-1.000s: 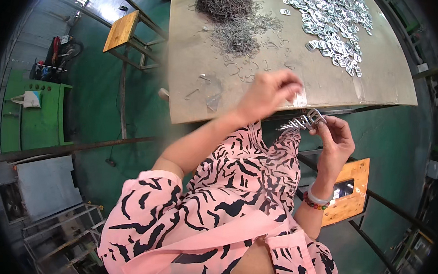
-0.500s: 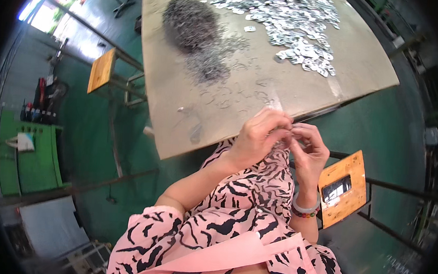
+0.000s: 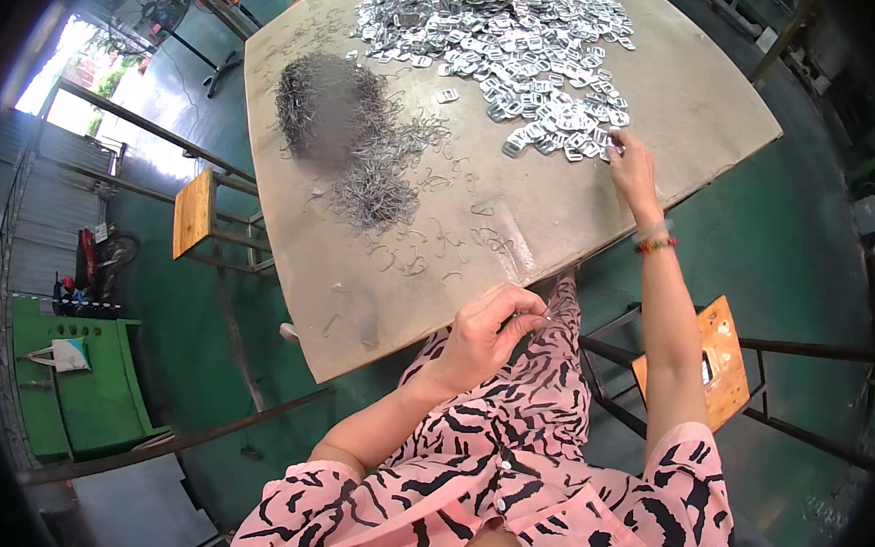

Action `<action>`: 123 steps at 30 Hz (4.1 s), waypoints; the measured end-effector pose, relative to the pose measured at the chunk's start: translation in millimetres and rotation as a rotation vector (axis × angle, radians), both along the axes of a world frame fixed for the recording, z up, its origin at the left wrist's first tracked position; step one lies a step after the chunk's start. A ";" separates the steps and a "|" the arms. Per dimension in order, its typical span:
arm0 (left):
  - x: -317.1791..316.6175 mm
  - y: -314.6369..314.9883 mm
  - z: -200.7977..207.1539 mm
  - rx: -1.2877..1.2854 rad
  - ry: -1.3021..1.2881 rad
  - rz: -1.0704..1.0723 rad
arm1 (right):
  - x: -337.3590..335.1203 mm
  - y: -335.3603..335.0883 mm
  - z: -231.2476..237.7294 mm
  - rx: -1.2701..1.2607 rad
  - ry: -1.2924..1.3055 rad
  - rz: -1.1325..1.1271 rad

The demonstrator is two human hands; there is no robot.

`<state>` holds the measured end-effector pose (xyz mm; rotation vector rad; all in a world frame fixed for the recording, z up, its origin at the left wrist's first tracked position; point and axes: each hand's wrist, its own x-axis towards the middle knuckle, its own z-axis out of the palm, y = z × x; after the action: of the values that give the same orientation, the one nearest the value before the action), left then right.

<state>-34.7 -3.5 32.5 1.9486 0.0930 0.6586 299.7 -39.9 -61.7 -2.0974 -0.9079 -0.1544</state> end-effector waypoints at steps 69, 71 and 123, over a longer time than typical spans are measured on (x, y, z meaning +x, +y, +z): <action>-10.7 39.1 33.2 -0.415 0.198 0.179 | -253.2 -83.7 121.8 0.582 0.952 0.141; -15.5 19.4 33.6 -0.396 0.112 0.106 | -256.6 -82.0 119.8 0.617 0.934 0.129; 2.4 -3.0 6.0 -0.128 -0.165 0.038 | -172.9 -35.0 80.7 0.439 0.721 0.195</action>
<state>-32.3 -6.5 38.6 1.7669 0.0676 0.8166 126.8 -74.9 19.0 -1.4720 -0.5589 0.4431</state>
